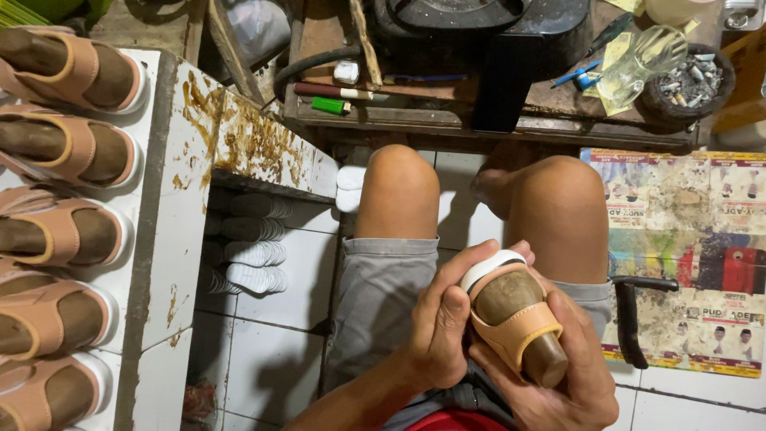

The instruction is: The person assembles children's sandals by inserting white insoles into the uppers and then using a heated metal tool to press and shape the edges. The person handles multiple sandals one at a time, placing finished units on a nearby shelf.

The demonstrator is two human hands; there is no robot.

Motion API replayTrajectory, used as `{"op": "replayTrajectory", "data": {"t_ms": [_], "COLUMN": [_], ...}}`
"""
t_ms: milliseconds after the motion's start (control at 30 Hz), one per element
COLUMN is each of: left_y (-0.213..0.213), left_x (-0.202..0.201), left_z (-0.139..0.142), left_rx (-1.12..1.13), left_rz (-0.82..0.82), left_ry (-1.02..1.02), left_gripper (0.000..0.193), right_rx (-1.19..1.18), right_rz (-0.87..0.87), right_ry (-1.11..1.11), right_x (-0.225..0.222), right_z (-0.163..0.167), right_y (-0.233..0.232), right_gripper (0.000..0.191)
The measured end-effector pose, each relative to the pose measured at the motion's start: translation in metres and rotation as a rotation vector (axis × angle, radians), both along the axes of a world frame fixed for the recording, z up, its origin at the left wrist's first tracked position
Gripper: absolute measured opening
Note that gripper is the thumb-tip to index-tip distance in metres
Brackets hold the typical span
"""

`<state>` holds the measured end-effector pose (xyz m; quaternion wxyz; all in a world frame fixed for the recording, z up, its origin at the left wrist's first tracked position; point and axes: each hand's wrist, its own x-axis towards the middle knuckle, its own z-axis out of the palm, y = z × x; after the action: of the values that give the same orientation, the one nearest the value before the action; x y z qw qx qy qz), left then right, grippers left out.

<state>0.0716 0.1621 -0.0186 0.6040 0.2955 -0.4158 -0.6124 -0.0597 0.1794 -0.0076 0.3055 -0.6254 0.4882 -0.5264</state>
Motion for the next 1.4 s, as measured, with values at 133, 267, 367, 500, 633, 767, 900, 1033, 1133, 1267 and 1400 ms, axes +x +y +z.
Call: {"op": "replayTrajectory", "data": {"t_ms": [133,267,367,500,633,767,900,1033,1133,1267,1400], "left_y": [0.001,0.002,0.003,0.003,0.003,0.004,0.006,0.009,0.010,0.010,0.011], "left_x": [0.000,0.000,0.000,0.001,0.002,0.002,0.000,-0.002,-0.002,-0.001,0.000], "left_z": [-0.001,-0.004,-0.006,-0.009,-0.011,-0.014,-0.016,-0.016,-0.017,-0.017,-0.017], "left_rx": [-0.007,-0.004,-0.017,-0.040,-0.070,-0.088,-0.118,-0.096,-0.093,-0.105,-0.106], "left_rz": [0.011,0.010,0.014,0.025,0.027,0.024,0.012,0.005,0.004,0.005,0.004], "left_ry": [-0.018,0.004,-0.025,-0.032,-0.026,-0.013,0.007,0.050,0.054,0.034,0.040], "left_gripper": [0.060,0.059,0.059,0.057,0.053,0.050,0.050,0.050,0.050,0.049,0.049], "right_rx": [0.026,0.008,0.020,0.030,0.010,-0.020,-0.056,-0.031,-0.046,-0.043,-0.050], "right_rz": [0.007,0.039,0.043,0.037,0.079,0.062,0.107,0.093,0.079,0.087,0.093], "right_ry": [-0.013,-0.010,-0.045,-0.011,0.005,0.083,0.041,0.024,0.030,0.031,0.037], "right_x": [-0.001,-0.003,-0.001,0.000,-0.002,-0.004,-0.006,-0.006,-0.007,-0.008,-0.008], "right_z": [0.000,-0.001,-0.001,0.000,0.002,0.004,0.005,0.005,0.003,0.001,0.002], "right_y": [0.000,-0.001,0.000,0.001,-0.002,-0.005,-0.004,0.000,0.000,0.000,-0.001], "right_gripper": [0.090,0.091,0.091,0.092,0.093,0.094,0.091,0.090,0.088,0.088,0.090]}}
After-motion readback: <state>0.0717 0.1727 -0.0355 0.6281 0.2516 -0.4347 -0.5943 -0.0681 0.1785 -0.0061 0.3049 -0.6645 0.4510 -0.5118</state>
